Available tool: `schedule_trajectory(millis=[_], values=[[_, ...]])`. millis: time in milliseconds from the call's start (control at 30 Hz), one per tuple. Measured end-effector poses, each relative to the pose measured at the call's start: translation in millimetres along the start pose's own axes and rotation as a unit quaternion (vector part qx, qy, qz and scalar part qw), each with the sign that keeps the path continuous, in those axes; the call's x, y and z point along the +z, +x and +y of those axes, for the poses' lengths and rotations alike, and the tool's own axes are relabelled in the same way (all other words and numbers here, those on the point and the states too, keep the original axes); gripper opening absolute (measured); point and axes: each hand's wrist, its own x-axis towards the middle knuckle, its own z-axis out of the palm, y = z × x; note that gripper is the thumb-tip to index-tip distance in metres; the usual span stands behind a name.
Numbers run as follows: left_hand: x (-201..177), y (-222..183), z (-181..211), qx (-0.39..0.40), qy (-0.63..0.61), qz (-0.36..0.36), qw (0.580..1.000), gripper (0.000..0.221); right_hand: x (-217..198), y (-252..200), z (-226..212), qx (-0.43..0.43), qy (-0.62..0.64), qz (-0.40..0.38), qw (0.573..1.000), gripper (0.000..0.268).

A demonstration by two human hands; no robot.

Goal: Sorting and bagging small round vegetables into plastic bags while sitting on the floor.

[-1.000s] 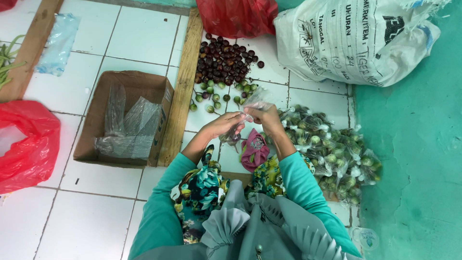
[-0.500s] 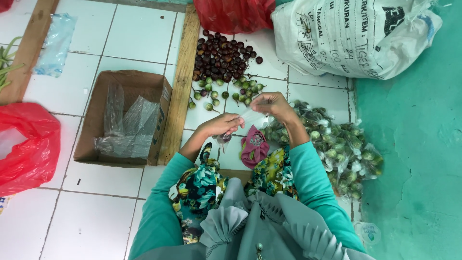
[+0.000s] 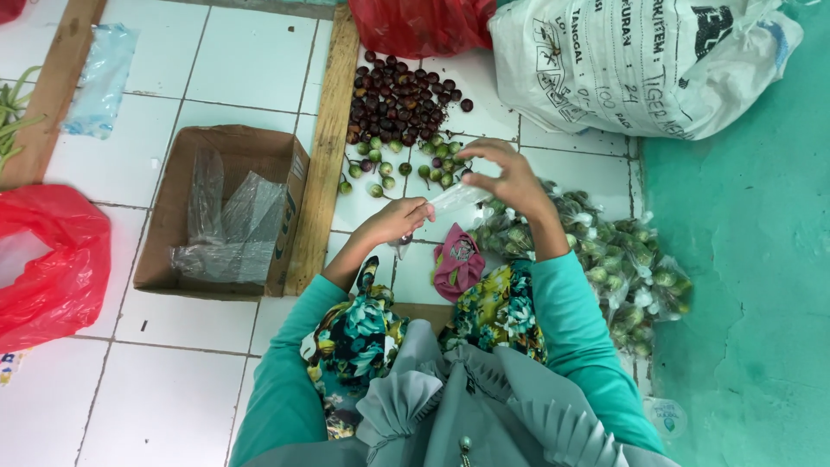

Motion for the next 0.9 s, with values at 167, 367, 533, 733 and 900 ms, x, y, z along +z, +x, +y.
schedule_trajectory(millis=[167, 367, 533, 733, 900], values=[[-2.1, -7.3, 25.9, 0.012, 0.027, -0.017, 0.999, 0.035, 20.3, 16.6, 23.9, 0.072, -0.174, -0.135, 0.973, 0.029], [-10.4, -9.3, 21.7, 0.012, -0.018, -0.009, 1.0, 0.035, -9.2, 21.2, 45.8, 0.068, -0.029, -0.046, 0.996, 0.014], [-14.8, -8.4, 11.8, 0.002, -0.06, -0.002, 0.998, 0.033, -11.2, 12.0, 34.2, -0.029, -0.122, 0.08, 0.989, 0.015], [-10.3, -14.9, 24.2, 0.003, -0.18, -0.036, 0.983, 0.033, 22.0, 1.2, 38.0, -0.081, -0.239, -0.046, 0.967, 0.019], [-8.4, -21.7, 38.2, 0.021, -0.178, -0.078, 0.981, 0.034, 1.3, 5.4, 49.9, -0.076, -0.164, -0.031, 0.983, 0.012]])
